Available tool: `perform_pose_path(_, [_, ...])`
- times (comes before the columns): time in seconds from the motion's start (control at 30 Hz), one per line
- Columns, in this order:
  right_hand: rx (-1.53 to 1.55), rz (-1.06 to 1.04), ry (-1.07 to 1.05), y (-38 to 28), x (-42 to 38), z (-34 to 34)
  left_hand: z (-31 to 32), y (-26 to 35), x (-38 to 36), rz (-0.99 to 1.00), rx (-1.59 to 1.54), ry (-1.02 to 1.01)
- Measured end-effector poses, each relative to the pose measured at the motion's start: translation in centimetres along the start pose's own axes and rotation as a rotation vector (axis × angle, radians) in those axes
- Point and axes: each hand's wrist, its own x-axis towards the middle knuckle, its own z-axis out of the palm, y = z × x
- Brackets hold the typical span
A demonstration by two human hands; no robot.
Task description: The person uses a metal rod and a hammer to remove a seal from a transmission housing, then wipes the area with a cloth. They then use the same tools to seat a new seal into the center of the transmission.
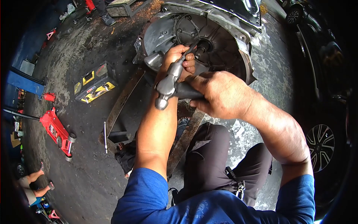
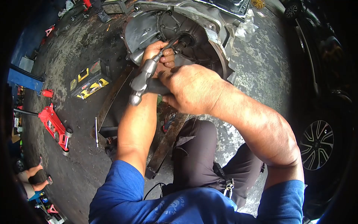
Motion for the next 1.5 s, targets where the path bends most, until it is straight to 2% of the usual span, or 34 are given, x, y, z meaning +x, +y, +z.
perform_pose_path(0.07, [0.006,-0.022,0.011,-1.1,-0.2,-0.2,0.1,-0.6,0.0,0.041,-0.042,0.011])
perform_pose_path(0.17, [0.063,-0.012,-0.069,-1.2,0.0,-0.7,-0.1,-0.2,0.2,-0.001,-0.017,-0.028])
perform_pose_path(0.2, [0.079,-0.039,-0.008,-0.4,0.3,-0.4,-0.2,0.0,0.3,-0.027,-0.037,-0.052])
perform_pose_path(0.23, [-0.004,0.104,-0.035,0.0,0.7,-0.3,-0.3,-0.1,0.3,-0.017,-0.017,-0.03])
perform_pose_path(0.3, [0.05,0.064,-0.018,-0.6,0.4,-0.1,-0.4,-0.1,0.5,0.006,0.027,0.012])
perform_pose_path(0.33, [0.088,-0.036,0.045,-0.8,0.0,0.2,-0.8,-0.2,0.5,0.019,-0.008,0.002])
perform_pose_path(0.4, [0.127,-0.046,-0.012,-2.2,-1.1,0.2,-1.6,-0.6,0.6,0.045,-0.031,-0.076])
perform_pose_path(0.43, [0.163,-0.048,-0.029,-2.9,-2.0,0.0,-1.6,-0.5,0.4,0.063,-0.042,-0.115])
perform_pose_path(0.47, [0.195,-0.029,-0.073,-3.4,-2.9,-0.5,-1.8,-0.6,-0.3,0.134,0.024,-0.069])
perform_pose_path(0.5, [0.207,-0.035,-0.03,-3.4,-4.2,-0.2,-2.3,-0.9,-0.9,0.241,0.091,-0.044])
perform_pose_path(0.57, [0.243,0.002,-0.105,-3.0,-7.0,-0.2,-2.8,-1.4,-2.0,0.48,0.477,0.215])
perform_pose_path(0.63, [0.287,0.081,-0.133,-2.4,-10.0,0.2,-5.7,-1.9,-1.0,0.62,0.871,0.363])
perform_pose_path(0.67, [0.272,0.109,-0.117,-2.3,-11.4,0.4,-6.3,-2.5,-0.6,0.711,1.209,0.473])
perform_pose_path(0.7, [0.257,0.119,-0.107,-2.1,-12.6,0.5,-6.2,-2.5,-0.8,0.66,1.565,0.565])
perform_pose_path(0.77, [0.277,0.135,-0.036,-1.9,-14.8,1.1,-5.4,-2.6,-1.3,0.849,2.078,0.526])
perform_pose_path(0.87, [0.293,0.232,-0.058,-1.8,-17.3,1.2,-4.5,-1.5,0.0,0.701,2.359,0.42])
perform_pose_path(1.0, [0.296,0.377,-0.137,-2.3,-19.0,0.9,-3.1,-0.1,1.1,0.533,2.521,0.383])
perform_pose_path(1.1, [0.315,0.42,-0.147,-2.4,-19.7,1.3,-2.5,-0.1,1.9,0.525,2.597,0.404])
perform_pose_path(1.3, [0.337,0.447,-0.119,-2.1,-21.0,2.2,-2.8,-2.4,1.8,0.383,2.543,0.446])
perform_pose_path(1.43, [0.346,0.48,-0.126,-1.9,-21.2,2.1,-2.8,-4.1,2.2,0.386,2.454,0.449])
perform_pose_path(1.5, [0.354,0.48,-0.11,-1.9,-21.4,2.2,-2.1,-5.2,2.3,0.368,2.31,0.458])
